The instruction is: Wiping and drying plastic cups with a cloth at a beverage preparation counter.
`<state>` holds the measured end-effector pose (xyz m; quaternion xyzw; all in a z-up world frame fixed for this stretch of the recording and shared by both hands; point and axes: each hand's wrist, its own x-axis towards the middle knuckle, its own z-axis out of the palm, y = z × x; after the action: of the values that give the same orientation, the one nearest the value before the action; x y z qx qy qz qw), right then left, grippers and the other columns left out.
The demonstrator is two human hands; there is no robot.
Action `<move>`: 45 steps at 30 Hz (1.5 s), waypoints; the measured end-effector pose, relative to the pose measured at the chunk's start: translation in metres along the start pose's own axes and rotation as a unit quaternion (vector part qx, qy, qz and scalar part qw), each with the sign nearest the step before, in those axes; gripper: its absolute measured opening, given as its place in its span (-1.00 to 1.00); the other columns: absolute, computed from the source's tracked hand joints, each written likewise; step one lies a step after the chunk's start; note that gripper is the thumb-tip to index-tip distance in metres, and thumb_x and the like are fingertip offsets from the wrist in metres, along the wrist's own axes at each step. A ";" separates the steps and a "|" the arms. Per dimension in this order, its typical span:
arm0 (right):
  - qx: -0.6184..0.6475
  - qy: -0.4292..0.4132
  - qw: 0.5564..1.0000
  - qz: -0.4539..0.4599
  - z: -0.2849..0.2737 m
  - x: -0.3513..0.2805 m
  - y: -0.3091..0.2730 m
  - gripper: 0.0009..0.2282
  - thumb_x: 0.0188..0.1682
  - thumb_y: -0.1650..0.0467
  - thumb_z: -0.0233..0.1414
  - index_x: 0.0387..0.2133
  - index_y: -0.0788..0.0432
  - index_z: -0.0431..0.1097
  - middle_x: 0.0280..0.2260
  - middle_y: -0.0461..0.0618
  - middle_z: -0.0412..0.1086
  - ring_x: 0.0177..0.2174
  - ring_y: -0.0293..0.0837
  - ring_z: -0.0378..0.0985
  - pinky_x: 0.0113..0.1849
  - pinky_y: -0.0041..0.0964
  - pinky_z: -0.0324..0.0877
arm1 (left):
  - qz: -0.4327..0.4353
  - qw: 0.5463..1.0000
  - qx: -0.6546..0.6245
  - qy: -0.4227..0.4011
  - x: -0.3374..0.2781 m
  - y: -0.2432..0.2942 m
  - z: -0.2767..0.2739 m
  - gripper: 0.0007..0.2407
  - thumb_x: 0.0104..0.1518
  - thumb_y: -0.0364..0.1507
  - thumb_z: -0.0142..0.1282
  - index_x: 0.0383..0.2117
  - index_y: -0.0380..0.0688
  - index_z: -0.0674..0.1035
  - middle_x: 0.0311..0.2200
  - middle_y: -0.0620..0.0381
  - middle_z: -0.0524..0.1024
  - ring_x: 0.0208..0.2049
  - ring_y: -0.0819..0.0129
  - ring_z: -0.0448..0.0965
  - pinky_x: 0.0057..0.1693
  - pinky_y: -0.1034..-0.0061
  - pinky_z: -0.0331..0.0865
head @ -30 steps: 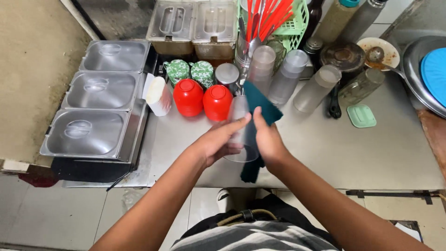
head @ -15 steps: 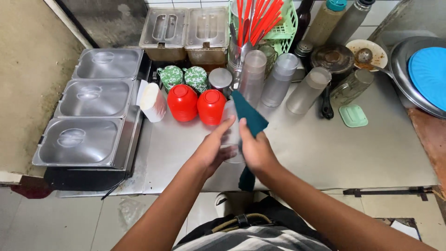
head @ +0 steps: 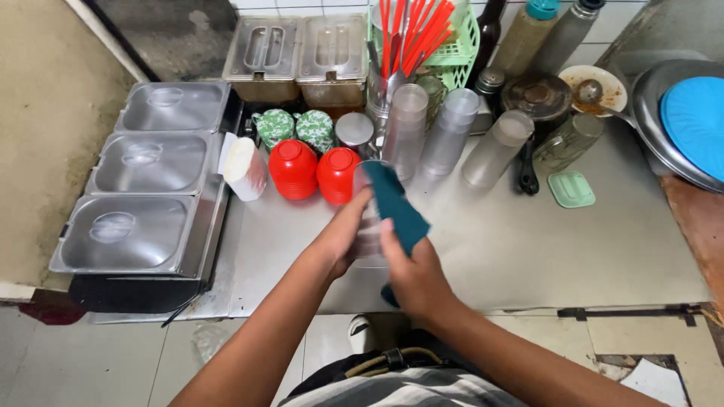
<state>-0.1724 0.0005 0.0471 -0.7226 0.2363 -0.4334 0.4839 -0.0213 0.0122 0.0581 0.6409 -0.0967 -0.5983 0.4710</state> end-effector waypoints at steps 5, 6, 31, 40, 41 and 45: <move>0.079 0.020 0.953 0.291 -0.015 0.042 0.020 -0.55 0.16 0.16 -0.09 0.09 0.31 0.35 -0.11 0.12 0.44 -0.15 -0.03 0.45 -0.08 -0.12 0.35 | 0.083 0.995 -0.017 -0.055 0.021 -0.018 -0.002 -0.44 0.08 0.08 -0.02 -0.07 -0.18 0.55 -0.26 0.10 0.59 -0.26 0.28 0.60 -0.05 0.35 0.48; 0.151 0.072 0.879 0.446 -0.017 0.056 0.018 -0.50 0.17 0.13 -0.10 0.06 0.36 0.38 -0.16 0.20 0.43 -0.23 0.07 0.41 -0.16 0.00 0.36 | 0.045 0.996 -0.011 -0.071 0.025 -0.020 -0.002 -0.38 0.12 0.15 -0.05 -0.05 -0.22 0.52 -0.28 0.09 0.56 -0.29 0.29 0.57 -0.05 0.38 0.45; 0.255 -0.211 0.905 0.267 -0.085 0.121 0.037 -0.55 0.04 0.13 -0.10 0.09 0.13 0.30 -0.06 -0.03 0.43 -0.16 -0.08 0.55 -0.12 -0.06 0.51 | 0.089 0.987 -0.111 -0.072 0.026 0.020 0.052 -0.48 0.00 0.04 0.03 0.02 0.02 0.50 -0.12 0.17 0.61 -0.22 0.35 0.65 -0.04 0.42 0.50; 0.035 -0.222 0.924 0.310 -0.099 0.104 0.057 -0.53 0.18 0.07 -0.13 0.24 -0.01 0.36 -0.23 -0.04 0.43 -0.35 -0.17 0.35 -0.31 -0.18 0.32 | 0.135 0.964 -0.228 0.005 0.046 0.003 0.058 -0.54 0.15 0.01 0.12 0.00 -0.02 0.53 -0.10 0.18 0.54 -0.12 0.37 0.52 0.04 0.43 0.36; 0.106 -0.198 0.931 0.289 -0.097 0.108 0.071 -0.53 0.17 0.07 -0.12 0.11 0.15 0.37 -0.25 -0.10 0.41 -0.33 -0.23 0.36 -0.28 -0.28 0.33 | 0.165 0.959 -0.230 -0.011 0.040 0.002 0.060 -0.54 0.13 0.02 0.08 0.02 0.03 0.53 -0.07 0.18 0.55 -0.08 0.38 0.52 0.08 0.42 0.38; 0.283 -0.171 0.859 0.390 -0.103 0.129 0.026 -0.52 0.04 0.06 -0.18 0.01 0.15 0.36 -0.30 -0.14 0.48 -0.35 -0.25 0.51 -0.28 -0.32 0.47 | 0.123 0.968 -0.204 -0.079 0.030 0.004 0.061 -0.49 0.15 0.04 -0.06 0.01 -0.11 0.53 -0.07 0.07 0.58 -0.03 0.23 0.57 0.10 0.25 0.44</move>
<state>-0.1928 -0.1598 0.0909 -0.4660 0.2801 -0.1269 0.8296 -0.0639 -0.0406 0.0508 0.4649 -0.0881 -0.5917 0.6527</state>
